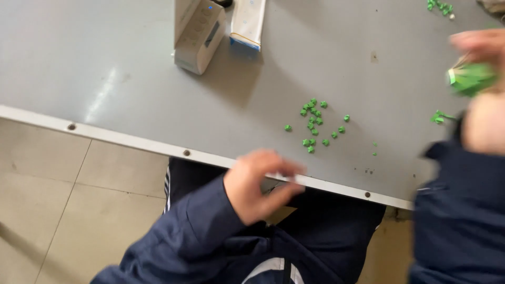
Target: Folding thin strips of green paper into small decorative stars at a work table.
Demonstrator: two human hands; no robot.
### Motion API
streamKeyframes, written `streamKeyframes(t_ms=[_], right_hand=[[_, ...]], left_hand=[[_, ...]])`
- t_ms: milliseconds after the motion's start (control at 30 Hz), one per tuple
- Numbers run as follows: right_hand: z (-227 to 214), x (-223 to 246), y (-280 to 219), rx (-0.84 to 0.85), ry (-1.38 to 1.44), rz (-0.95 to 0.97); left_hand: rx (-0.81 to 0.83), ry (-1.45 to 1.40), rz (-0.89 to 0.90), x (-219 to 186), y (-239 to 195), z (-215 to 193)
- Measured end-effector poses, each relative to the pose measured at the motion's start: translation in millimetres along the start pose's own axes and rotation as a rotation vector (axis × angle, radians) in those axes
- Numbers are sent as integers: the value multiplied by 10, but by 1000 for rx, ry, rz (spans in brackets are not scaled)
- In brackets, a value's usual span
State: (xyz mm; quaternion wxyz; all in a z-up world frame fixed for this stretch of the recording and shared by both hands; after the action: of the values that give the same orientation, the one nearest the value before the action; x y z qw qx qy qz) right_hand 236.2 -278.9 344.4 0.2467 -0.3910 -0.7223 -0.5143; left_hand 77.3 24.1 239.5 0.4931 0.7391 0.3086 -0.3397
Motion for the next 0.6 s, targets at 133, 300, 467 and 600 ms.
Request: streamKeyframes(t_ms=[133,300,467,600], right_hand=[[1407,770,-102,-42,467,286],[2209,708,-164,36,803,522],[2710,320,-310,44,1022,648],[2935,19,-298,72,1158,730]], left_hand=[[-332,257,87,-303,326,-657],[-441,347,109,-22,299,-836],[-464,272,26,308,166,-902],[-539,125,15,525,102,-1018]])
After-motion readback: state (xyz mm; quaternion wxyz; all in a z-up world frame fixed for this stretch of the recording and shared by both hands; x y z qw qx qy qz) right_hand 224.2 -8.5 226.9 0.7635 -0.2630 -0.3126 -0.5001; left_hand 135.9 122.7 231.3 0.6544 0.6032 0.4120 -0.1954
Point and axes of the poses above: each hand's wrist, its own y-axis towards the middle knuckle, its own z-axis out of the palm, x = y × z, the point moved 7 cm from there along y, towards the middle knuckle, and after that the axes turned 7 degrees about z, right-handed, at the moved point
